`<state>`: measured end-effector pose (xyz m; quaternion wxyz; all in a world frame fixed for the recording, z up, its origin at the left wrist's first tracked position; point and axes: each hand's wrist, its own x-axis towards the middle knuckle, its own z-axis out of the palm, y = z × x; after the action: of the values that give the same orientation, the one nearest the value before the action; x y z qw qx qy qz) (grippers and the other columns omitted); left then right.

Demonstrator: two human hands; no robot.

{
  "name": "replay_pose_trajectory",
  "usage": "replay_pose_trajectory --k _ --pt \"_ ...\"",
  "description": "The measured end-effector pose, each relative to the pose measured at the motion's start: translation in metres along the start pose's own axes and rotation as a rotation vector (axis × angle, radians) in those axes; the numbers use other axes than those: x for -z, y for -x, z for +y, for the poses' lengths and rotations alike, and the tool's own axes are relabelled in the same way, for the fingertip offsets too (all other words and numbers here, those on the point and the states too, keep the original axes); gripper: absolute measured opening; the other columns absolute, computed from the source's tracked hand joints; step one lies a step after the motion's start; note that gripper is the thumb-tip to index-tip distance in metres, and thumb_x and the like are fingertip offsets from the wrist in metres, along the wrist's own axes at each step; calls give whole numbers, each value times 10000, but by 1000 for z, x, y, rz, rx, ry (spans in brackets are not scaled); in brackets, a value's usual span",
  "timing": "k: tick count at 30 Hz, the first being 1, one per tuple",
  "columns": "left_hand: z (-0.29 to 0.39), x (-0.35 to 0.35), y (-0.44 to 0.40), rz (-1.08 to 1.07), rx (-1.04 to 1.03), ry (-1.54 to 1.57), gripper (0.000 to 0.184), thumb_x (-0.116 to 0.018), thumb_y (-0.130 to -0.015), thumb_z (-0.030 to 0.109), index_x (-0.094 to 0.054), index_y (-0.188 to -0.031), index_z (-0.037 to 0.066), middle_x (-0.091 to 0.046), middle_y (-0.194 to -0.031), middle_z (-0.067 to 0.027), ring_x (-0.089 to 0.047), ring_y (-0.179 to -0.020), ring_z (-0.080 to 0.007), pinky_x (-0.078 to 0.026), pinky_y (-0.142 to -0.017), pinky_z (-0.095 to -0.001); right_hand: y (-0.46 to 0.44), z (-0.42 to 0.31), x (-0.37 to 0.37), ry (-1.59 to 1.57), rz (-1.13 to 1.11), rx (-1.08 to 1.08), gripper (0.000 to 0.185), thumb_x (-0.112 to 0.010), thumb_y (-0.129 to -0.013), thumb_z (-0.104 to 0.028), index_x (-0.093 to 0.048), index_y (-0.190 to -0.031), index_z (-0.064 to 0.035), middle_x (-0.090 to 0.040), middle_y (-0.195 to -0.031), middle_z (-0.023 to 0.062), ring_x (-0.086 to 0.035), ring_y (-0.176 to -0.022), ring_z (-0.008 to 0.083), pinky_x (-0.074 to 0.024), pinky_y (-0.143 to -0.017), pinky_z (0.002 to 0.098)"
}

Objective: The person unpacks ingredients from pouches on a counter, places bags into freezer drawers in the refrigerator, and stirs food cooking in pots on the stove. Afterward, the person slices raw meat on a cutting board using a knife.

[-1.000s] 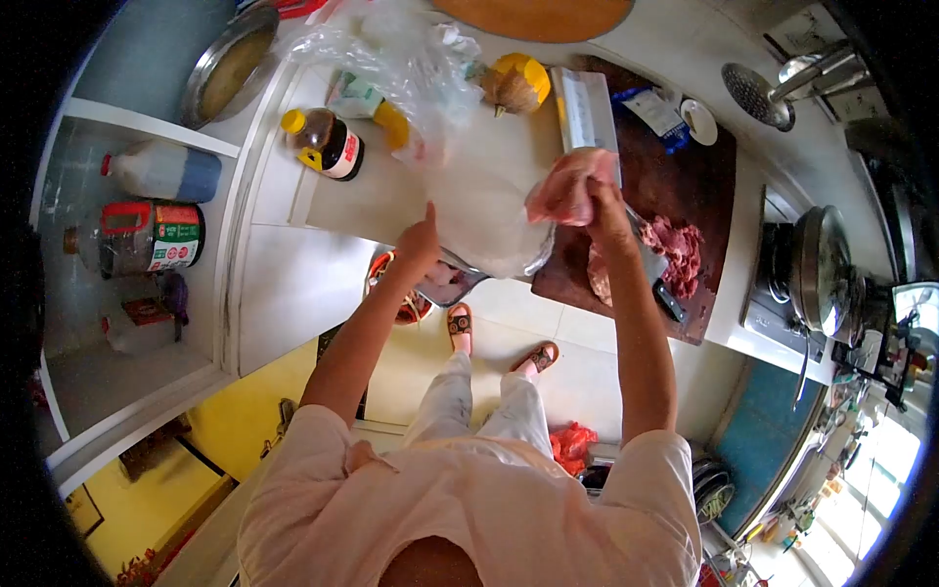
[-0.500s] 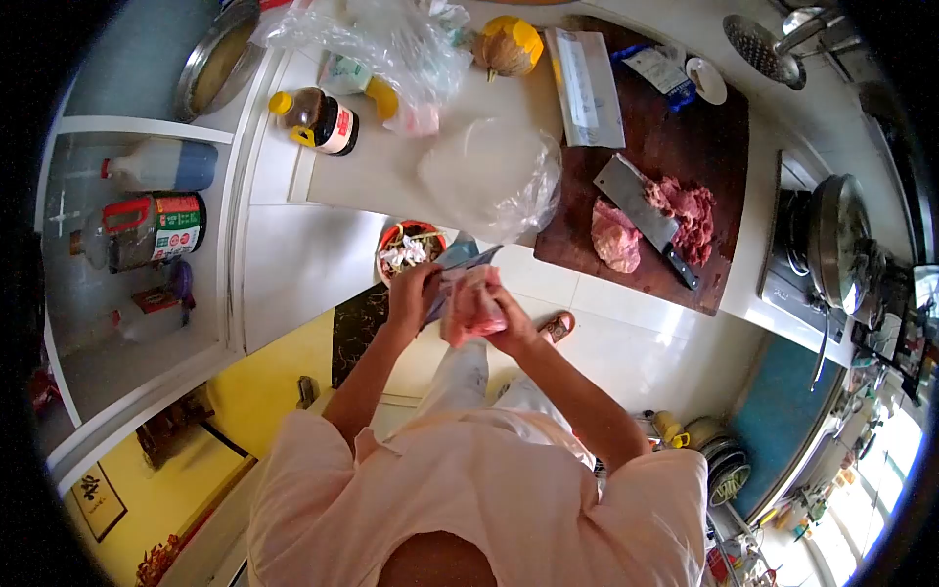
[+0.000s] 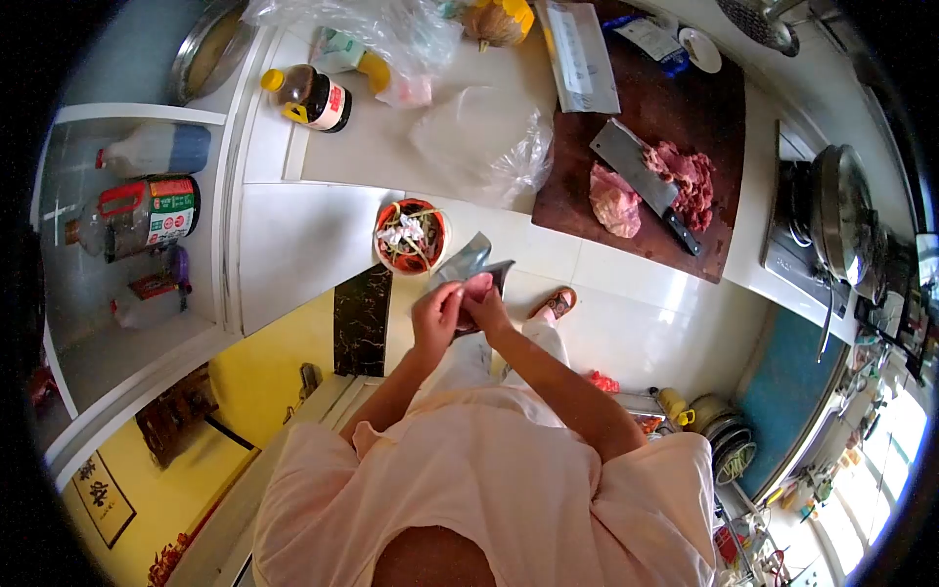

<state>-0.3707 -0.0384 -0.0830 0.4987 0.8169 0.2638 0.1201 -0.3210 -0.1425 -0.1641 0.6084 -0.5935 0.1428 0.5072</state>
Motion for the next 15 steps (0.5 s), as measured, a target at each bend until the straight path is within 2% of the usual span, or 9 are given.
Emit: replay_pose_trajectory --k 2,3,4,6,7,9,10,12,15 --pt "11 -8 13 -30 -87 12 120 -591 -860 93 -632 -935 8 -642 -806 -177 -635 -700 -302 -484 -620 -332 16 0 6 52 -121 -117 237 -657 -810 -137 -562 -1006 -44 -618 -938 59 -600 -830 142 -511 -719 278" --pt "19 -6 15 -47 -99 -4 121 -599 -856 83 -633 -939 2 -652 -798 -158 -633 -676 -256 -482 -613 -316 19 2 9 205 -205 -10 278 -652 -821 -144 -554 -1056 -32 -621 -952 58 -597 -860 142 -508 -734 281" --pt "21 -2 18 -40 -56 13 121 -602 -855 88 -635 -937 5 -647 -779 -156 -627 -653 -253 -480 -600 -313 21 4 13 349 -273 110 319 -647 -832 -150 -546 -1105 -20 -624 -966 57 -594 -890 142 -505 -749 285" --pt "20 11 17 -26 22 59 121 -607 -853 99 -640 -932 12 -638 -741 -153 -614 -607 -248 -477 -573 -306 46 -16 19 381 -206 294 360 -650 -835 -140 -532 -1145 -2 -624 -984 61 -593 -914 147 -499 -771 289" --pt "31 21 12 -42 34 89 115 -608 -855 88 -640 -929 6 -628 -706 -133 -587 -579 -201 -460 -555 -284 71 -28 22 299 -128 314 357 -622 -841 -63 -519 -1174 13 -625 -1019 82 -597 -928 163 -492 -793 295" --pt "73 45 -3 -96 54 145 108 -608 -859 60 -637 -924 -20 -608 -649 -75 -527 -563 -88 -426 -534 -243 120 -88 30 456 -162 526 321 -616 -823 -16 -561 -1139 -7 -634 -1078 113 -597 -891 180 -478 -788 286" --pt "88 52 -11 -145 72 205 111 -603 -861 49 -631 -926 -37 -613 -655 -54 -521 -585 -61 -424 -536 -232 147 -122 34 534 -96 607 302 -611 -819 0 -577 -1119 -8 -637 -1068 112 -598 -890 174 -477 -776 283" --pt "132 70 -39 -235 -24 280 124 -620 -853 51 -641 -952 -20 -603 -686 4 -495 -592 -26 -391 -522 -189 180 -161 56 625 94 752 246 -581 -818 38 -612 -1057 -11 -640 -1042 107 -600 -889 164 -473 -748 275" --pt "203 90 -88 -307 -168 296 104 -612 -860 55 -643 -934 -11 -605 -696 5 -501 -593 -28 -393 -527 -186 208 -199 84 402 325 971 208 -512 -862 36 -575 -1059 54 -627 -992 136 -614 -883 194 -486 -810 301"
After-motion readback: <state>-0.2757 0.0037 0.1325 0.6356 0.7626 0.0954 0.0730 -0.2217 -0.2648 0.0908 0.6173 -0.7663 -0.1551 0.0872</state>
